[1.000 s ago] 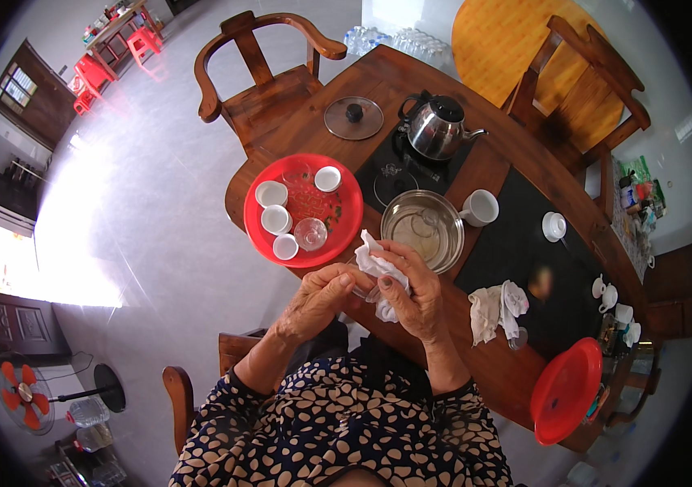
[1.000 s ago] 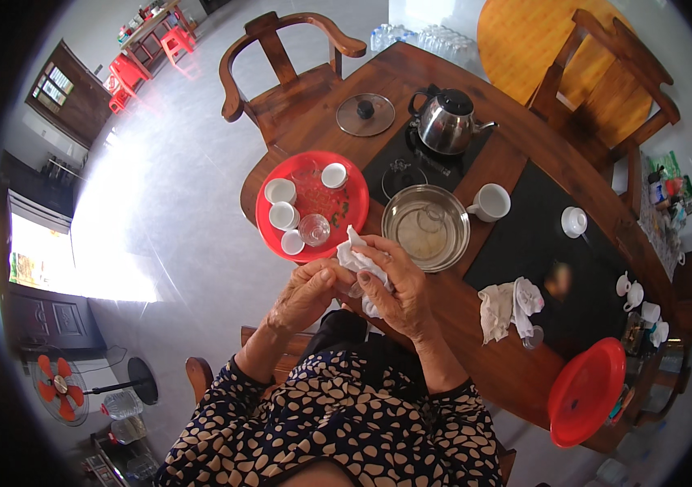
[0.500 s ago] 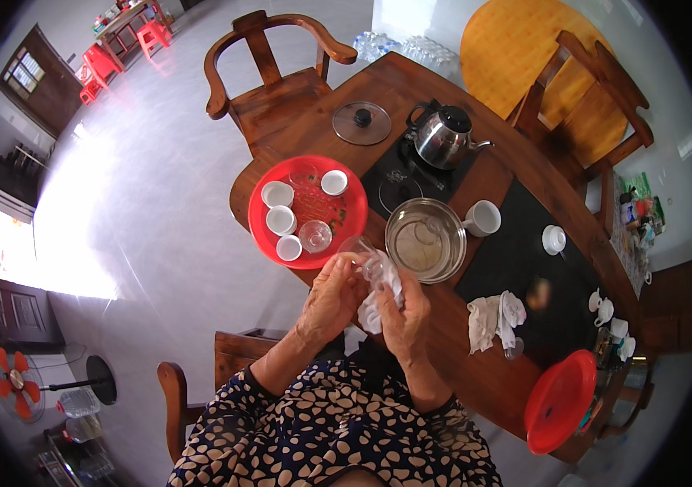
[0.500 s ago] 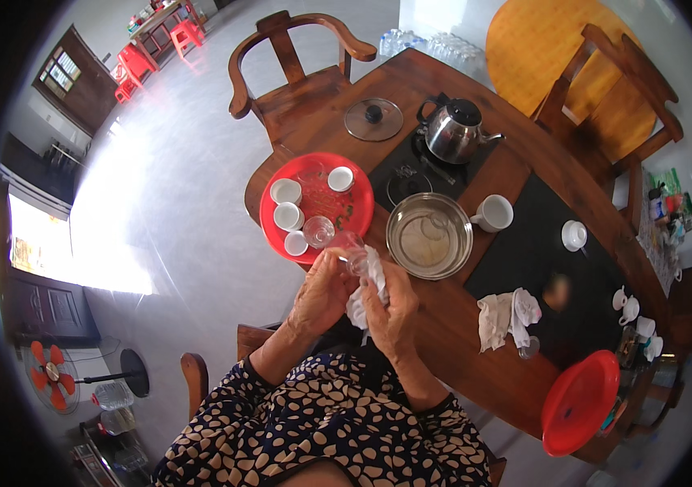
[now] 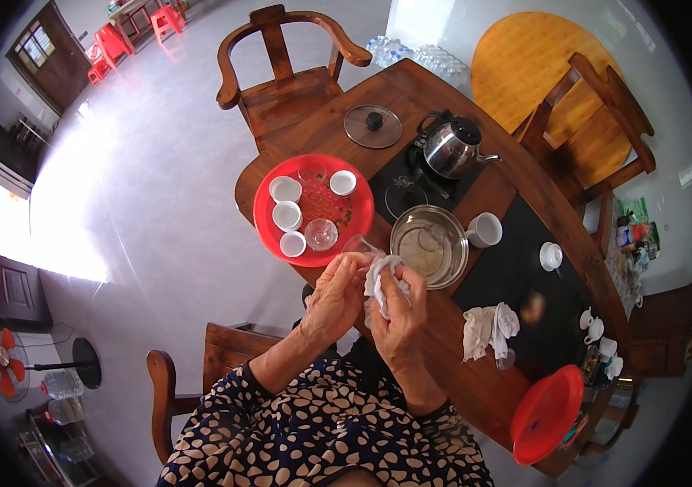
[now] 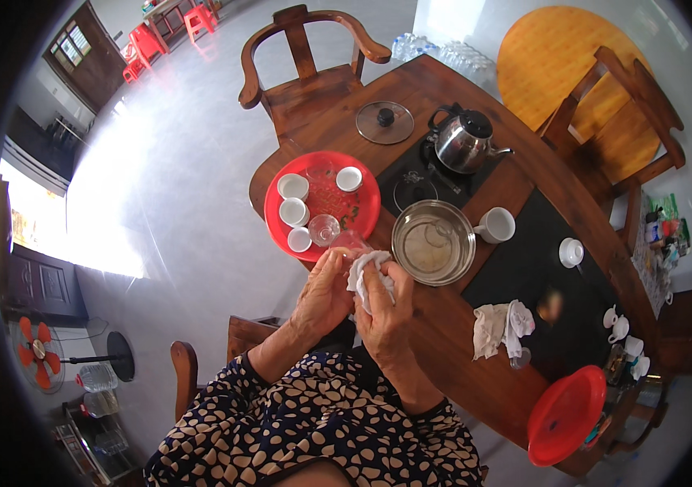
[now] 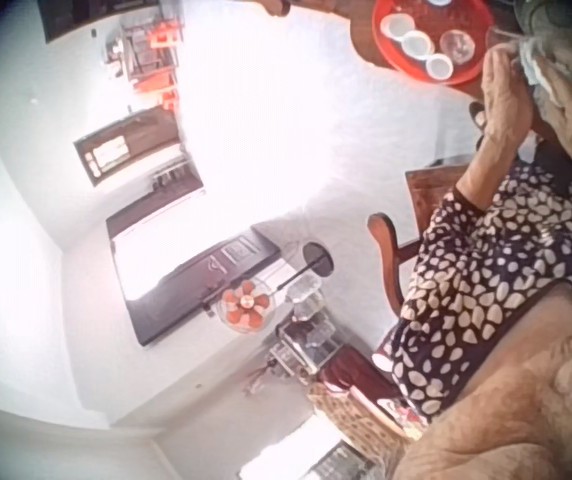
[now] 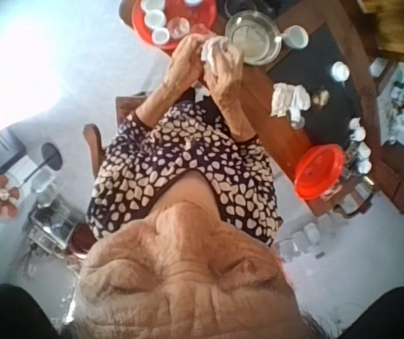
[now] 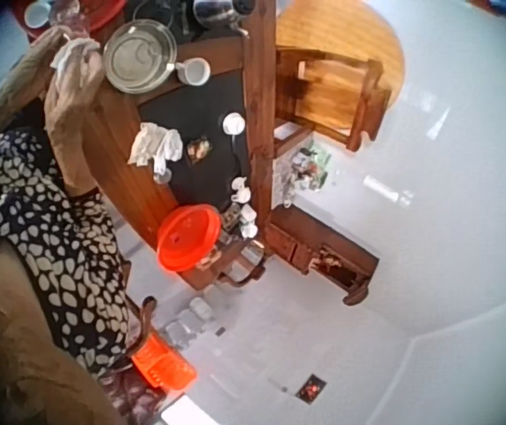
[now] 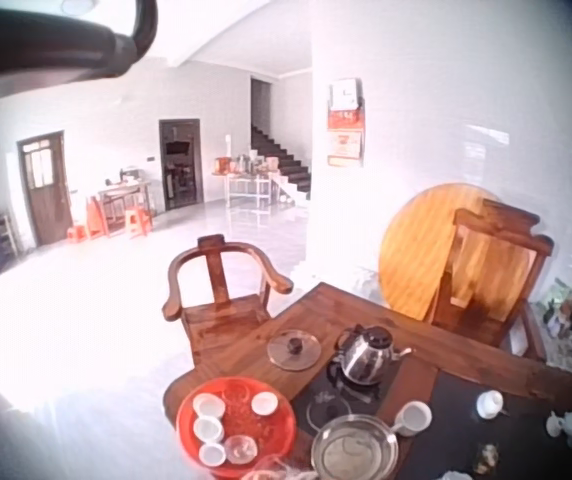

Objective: The person sits at a wooden table and wipes small glass cups and a red plastic tray with a white cloth. They handle the items one at a time, wiping the exterior and interior surfaces before placing them back on the tray.

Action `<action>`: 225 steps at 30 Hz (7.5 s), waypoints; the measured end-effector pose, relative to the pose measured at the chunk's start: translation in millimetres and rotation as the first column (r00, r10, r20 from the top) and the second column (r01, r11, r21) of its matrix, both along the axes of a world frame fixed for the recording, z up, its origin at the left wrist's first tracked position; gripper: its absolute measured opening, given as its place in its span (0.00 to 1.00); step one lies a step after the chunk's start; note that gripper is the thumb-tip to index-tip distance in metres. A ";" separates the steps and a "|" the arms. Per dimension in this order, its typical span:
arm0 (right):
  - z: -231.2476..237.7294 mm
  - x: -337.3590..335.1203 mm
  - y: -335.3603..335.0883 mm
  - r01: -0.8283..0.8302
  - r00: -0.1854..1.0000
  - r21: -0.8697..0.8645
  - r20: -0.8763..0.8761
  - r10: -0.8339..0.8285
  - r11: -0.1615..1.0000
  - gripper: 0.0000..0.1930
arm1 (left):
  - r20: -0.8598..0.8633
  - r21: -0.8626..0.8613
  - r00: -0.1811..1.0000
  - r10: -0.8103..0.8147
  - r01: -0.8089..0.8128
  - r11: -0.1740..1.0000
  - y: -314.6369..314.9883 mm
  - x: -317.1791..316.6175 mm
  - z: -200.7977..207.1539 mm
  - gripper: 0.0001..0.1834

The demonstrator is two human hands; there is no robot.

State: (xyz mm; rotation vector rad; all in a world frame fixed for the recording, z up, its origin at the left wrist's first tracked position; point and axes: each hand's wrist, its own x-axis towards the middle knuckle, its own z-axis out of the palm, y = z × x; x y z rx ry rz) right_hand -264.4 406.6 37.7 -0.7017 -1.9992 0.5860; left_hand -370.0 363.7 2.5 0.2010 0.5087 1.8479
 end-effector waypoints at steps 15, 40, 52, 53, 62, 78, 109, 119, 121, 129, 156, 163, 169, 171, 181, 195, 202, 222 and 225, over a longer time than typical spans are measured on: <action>33.3 2.1 24.5 -0.177 0.958 0.086 0.243 0.151 0.981 0.24 | -0.643 -0.130 0.766 -0.017 -0.087 0.988 -11.5 -9.0 -0.7 0.11; 33.1 18.2 59.7 -0.479 0.782 -0.389 0.219 0.583 0.787 0.17 | -0.840 -0.136 0.518 -0.163 0.091 0.987 -16.3 -27.0 7.6 0.28; 39.3 23.3 51.2 -0.519 0.765 -0.312 0.246 0.596 0.796 0.23 | -0.784 -0.167 0.572 -0.241 0.180 0.969 -21.4 -31.2 3.3 0.37; 39.7 21.6 49.9 -0.513 0.755 -0.233 0.336 0.564 0.826 0.24 | -0.760 -0.152 0.601 -0.247 0.206 0.967 -21.4 -32.9 2.4 0.36; 34.8 29.3 45.7 -0.476 0.599 -0.368 0.530 0.601 0.799 0.21 | -0.606 -0.130 0.704 -0.369 0.371 0.920 -24.6 -32.2 -5.2 0.37; 23.7 26.9 38.4 -0.432 0.738 -0.145 0.510 0.441 0.890 0.23 | -0.645 -0.139 0.650 -0.402 0.417 0.898 -22.3 -35.2 -3.8 0.35; 34.6 48.6 35.3 -0.518 0.812 -0.387 0.059 0.581 0.763 0.19 | -0.655 -0.188 0.607 -0.450 0.445 0.875 -20.5 -36.4 -5.1 0.35; 18.9 22.6 33.9 -0.405 0.875 -0.145 0.226 0.429 0.903 0.17 | -0.799 -0.299 0.437 -0.413 0.308 0.903 -20.0 -29.2 -2.0 0.31; 19.9 20.3 43.3 -0.384 0.871 -0.259 0.216 0.441 0.886 0.12 | -0.816 -0.327 0.379 -0.437 0.321 0.889 -21.3 -27.4 1.3 0.30; 17.0 24.4 28.9 -0.404 0.862 -0.101 0.291 0.416 0.909 0.18 | -0.825 -0.275 0.457 -0.333 0.189 0.942 -21.7 -24.6 -16.6 0.30; -20.1 37.6 22.2 -0.346 0.937 -0.931 -0.335 0.102 0.116 0.10 | -0.977 -0.089 0.187 -0.101 0.070 0.994 -18.2 -23.1 12.3 0.33; -26.4 42.0 35.8 -0.254 0.958 -0.915 -0.193 0.213 0.313 0.15 | -0.992 0.095 -0.075 0.098 0.046 0.994 -16.7 -19.9 19.8 0.33; 13.1 32.8 62.5 -0.063 0.883 -0.590 0.343 0.320 0.805 0.17 | -0.856 0.071 -0.515 0.048 -0.024 0.997 -19.6 -20.9 49.9 0.25; 17.7 28.2 68.7 -0.050 0.880 -0.565 0.366 0.304 0.824 0.15 | -0.823 0.021 -0.568 0.005 -0.021 1.000 -20.3 -20.0 49.5 0.23; -7.6 5.2 48.8 -0.033 0.954 -0.402 -0.285 -0.091 0.915 0.11 | -0.632 -0.433 0.704 -0.322 0.024 0.901 -5.3 -14.4 27.4 0.09; -7.8 13.2 38.9 -0.249 0.968 0.096 0.048 0.246 0.964 0.20 | -0.735 -0.357 0.616 -0.282 0.001 0.934 -16.1 -11.4 21.6 0.09; 3.7 17.6 58.4 -0.208 0.974 -0.730 -0.094 0.206 0.651 0.14 | -0.723 -0.276 0.641 -0.259 0.076 0.958 -17.9 -6.3 27.2 0.09; -13.8 21.7 52.1 -0.500 0.851 -0.796 -0.525 0.022 0.341 0.10 | -0.681 -0.117 0.687 -0.254 0.241 0.963 -20.5 -13.1 27.0 0.11; -5.3 20.0 45.0 -0.377 0.922 -0.783 -0.366 0.123 0.496 0.10 | -0.666 -0.117 0.700 -0.259 0.245 0.962 -14.3 -11.7 22.1 0.13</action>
